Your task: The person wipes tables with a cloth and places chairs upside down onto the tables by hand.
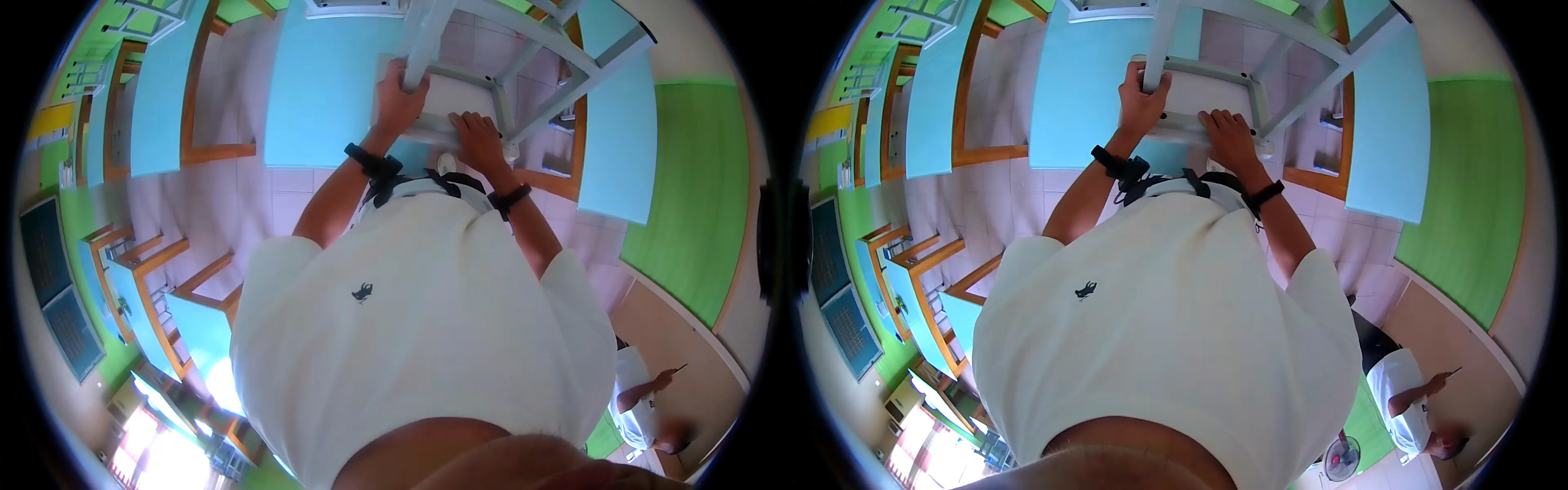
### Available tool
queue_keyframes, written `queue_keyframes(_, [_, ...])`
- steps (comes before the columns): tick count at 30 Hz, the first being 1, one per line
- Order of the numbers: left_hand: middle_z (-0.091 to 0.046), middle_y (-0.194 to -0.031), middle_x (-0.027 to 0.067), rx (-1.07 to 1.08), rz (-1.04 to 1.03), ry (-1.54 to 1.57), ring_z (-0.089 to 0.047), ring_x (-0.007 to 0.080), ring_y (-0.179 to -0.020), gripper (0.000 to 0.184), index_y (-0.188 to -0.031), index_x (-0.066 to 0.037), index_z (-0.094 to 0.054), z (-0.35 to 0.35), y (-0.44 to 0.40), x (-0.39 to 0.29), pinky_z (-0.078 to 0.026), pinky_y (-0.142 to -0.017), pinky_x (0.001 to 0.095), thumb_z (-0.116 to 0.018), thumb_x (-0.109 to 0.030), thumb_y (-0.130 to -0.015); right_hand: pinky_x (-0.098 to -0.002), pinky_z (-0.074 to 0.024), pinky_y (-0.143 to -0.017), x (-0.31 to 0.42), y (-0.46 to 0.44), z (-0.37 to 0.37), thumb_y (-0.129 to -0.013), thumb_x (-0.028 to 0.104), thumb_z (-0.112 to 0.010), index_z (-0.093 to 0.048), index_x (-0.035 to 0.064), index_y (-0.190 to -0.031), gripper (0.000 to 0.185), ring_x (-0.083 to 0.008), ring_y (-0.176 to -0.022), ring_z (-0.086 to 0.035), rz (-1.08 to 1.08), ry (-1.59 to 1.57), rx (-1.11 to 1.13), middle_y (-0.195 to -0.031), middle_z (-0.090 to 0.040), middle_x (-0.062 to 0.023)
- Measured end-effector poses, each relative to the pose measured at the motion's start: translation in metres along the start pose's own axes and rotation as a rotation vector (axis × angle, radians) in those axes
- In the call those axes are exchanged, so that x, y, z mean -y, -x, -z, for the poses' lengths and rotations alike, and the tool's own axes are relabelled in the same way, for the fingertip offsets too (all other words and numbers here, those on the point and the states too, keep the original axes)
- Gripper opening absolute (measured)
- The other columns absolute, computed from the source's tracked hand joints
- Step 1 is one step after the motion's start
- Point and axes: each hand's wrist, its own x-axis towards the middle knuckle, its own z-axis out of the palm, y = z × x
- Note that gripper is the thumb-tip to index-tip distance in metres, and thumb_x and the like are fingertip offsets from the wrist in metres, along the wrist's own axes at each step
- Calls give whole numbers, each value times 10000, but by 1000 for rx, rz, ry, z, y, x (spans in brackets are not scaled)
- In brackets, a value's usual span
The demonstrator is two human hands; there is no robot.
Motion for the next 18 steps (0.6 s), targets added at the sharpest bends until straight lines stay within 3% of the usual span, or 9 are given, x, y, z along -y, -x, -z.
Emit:
queue_keyframes(2, [-637, -688, 148, -82, -83, -72, -624, 220, -544, 330, -1029, -42, -518, 16, -2, 18, -468, -488, 350, -711, -193, -807, -373, -421, -768, 6, -13, -13, -598, 55, -675, -529, 70, -1125, 547, -254, -928, -549, 44, 31, 64, -946, -556, -79])
queue_keyframes(7, [-634, -694, 165, -174, -58, -127, -638, 277, -572, 346, -1042, -34, -539, 65, 1, 48, -487, -526, 376, -719, -220, -812, -380, -421, -765, 40, -46, -53, -642, 52, -631, -525, 49, -1083, 454, -266, -933, -555, 163, -41, 97, -955, -561, -94])
queue_keyframes(9, [-588, -629, 59, -251, -223, -136, -483, 59, -533, 268, -1002, -14, -543, 83, -7, 64, -411, -473, 244, -696, -174, -851, -383, -422, -764, 53, -61, -66, -654, 54, -617, -523, 41, -1081, 438, -271, -931, -556, 212, -33, 87, -954, -562, -101])
queue_keyframes(10, [-636, -705, 172, -225, -160, -147, -635, 288, -570, 365, -1055, -19, -535, 95, -7, 65, -484, -514, 370, -704, -255, -834, -388, -423, -759, 60, -66, -72, -656, 61, -612, -524, 34, -1077, 432, -277, -929, -557, 218, -48, 115, -948, -562, -106])
queue_keyframes(18, [-628, -675, 159, -312, 63, -164, -636, 251, -566, 362, -1065, -13, -540, 155, 1, 89, -479, -512, 357, -656, -293, -867, -397, -420, -731, 97, -93, -93, -601, 133, -635, -514, 34, -1066, 491, -292, -878, -551, 381, -123, 144, -917, -555, -120])
